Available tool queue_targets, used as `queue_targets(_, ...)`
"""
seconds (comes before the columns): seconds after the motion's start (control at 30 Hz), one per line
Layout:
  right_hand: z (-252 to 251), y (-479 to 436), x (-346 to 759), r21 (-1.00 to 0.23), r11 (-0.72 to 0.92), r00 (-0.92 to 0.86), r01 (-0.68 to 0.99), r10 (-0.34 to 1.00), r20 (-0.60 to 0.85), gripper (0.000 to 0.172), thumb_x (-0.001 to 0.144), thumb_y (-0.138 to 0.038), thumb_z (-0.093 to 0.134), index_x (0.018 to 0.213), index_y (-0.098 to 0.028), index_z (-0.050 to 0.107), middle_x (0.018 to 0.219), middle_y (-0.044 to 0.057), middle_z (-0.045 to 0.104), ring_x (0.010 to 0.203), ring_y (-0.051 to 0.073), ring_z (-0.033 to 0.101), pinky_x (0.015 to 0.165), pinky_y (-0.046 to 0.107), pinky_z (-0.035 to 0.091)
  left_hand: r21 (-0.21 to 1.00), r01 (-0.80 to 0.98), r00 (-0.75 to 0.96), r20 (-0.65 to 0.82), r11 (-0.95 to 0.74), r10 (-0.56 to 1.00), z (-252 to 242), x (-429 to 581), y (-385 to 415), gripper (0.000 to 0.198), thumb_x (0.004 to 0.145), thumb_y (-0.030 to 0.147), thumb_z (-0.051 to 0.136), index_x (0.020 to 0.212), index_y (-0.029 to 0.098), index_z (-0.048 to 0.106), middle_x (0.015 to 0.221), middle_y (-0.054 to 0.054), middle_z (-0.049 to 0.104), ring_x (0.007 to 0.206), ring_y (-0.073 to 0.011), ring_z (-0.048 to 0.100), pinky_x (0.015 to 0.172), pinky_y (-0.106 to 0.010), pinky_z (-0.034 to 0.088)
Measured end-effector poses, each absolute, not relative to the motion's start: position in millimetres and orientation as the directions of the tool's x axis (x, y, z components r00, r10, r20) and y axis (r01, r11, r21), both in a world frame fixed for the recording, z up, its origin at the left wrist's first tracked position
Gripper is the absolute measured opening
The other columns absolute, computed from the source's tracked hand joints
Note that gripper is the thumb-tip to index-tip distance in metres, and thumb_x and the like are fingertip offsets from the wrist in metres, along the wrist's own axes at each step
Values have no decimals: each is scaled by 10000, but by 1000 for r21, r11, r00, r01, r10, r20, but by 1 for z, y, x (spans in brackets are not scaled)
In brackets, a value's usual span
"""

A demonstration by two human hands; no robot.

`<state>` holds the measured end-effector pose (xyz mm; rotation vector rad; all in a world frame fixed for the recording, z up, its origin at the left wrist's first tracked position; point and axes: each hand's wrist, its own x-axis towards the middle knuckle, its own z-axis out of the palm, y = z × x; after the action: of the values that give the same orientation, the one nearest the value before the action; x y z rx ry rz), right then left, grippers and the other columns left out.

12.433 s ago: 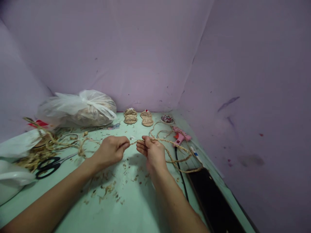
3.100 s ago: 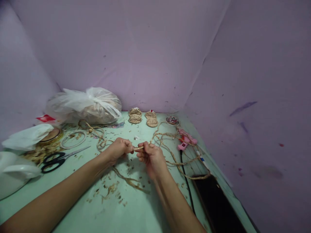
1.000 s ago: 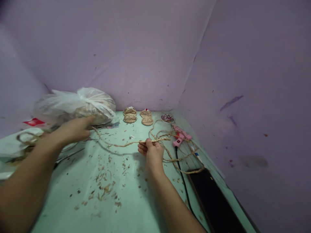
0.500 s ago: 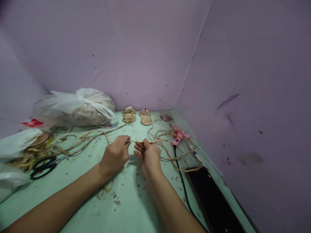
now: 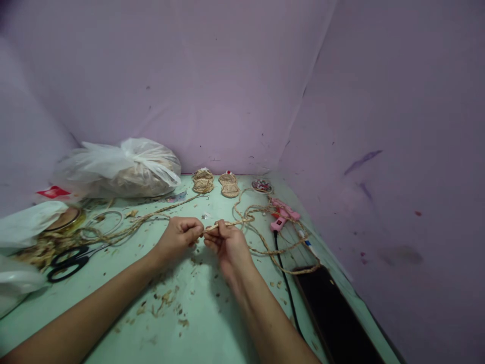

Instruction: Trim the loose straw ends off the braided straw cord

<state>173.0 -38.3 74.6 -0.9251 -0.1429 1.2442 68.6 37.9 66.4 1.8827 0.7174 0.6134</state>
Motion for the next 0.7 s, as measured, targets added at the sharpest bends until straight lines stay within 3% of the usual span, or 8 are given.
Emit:
queue_targets(0.1,77,-40,172,-537,-102,174,-837,882,-437,236,791,-153,521,559,-124,554,410,-9,571,331,69,531,351,119,432,946,65,733,169,-316,659,60,70,31,297,721,361,446,525,141,483,457,29,417,442,-76,365,450,-205,296)
queue_targets(0.2,75,-38,178,-478,-165,113,-863,858,-501,280,835,-144,442,581,-116,556,383,-13,554,303,66,515,328,115,416,915,86,713,220,-394,666,60,70,30,274,735,317,441,534,137,489,494,28,424,478,-73,364,477,-197,296)
queue_targets(0.37,72,-33,191,-548,-112,236,-829,817,-526,305,834,-204,460,545,-130,527,416,14,591,283,51,468,290,100,356,845,219,683,224,-488,695,62,64,40,232,734,255,436,544,138,498,482,42,372,487,-70,325,476,-192,262)
queue_targets(0.53,79,-36,186,-612,-90,291,-786,819,-494,333,805,-238,499,487,-143,473,364,-13,522,243,22,334,228,90,197,857,169,717,232,-487,657,58,64,41,236,730,257,438,530,139,478,475,42,365,478,-67,316,467,-190,266)
queue_targets(0.6,78,-36,183,-614,-59,308,-787,824,-475,304,788,-250,525,505,-145,486,395,-12,544,259,25,361,244,93,241,885,167,689,210,-434,694,56,66,41,245,733,279,439,535,141,479,467,44,370,463,-64,312,452,-190,260)
queue_targets(0.7,71,-36,177,-656,-1,337,-755,857,-389,172,720,-299,609,643,-149,573,555,6,637,419,72,549,393,144,438,930,184,627,139,-319,767,57,69,42,274,729,324,450,526,142,477,436,49,369,434,-62,304,428,-193,244)
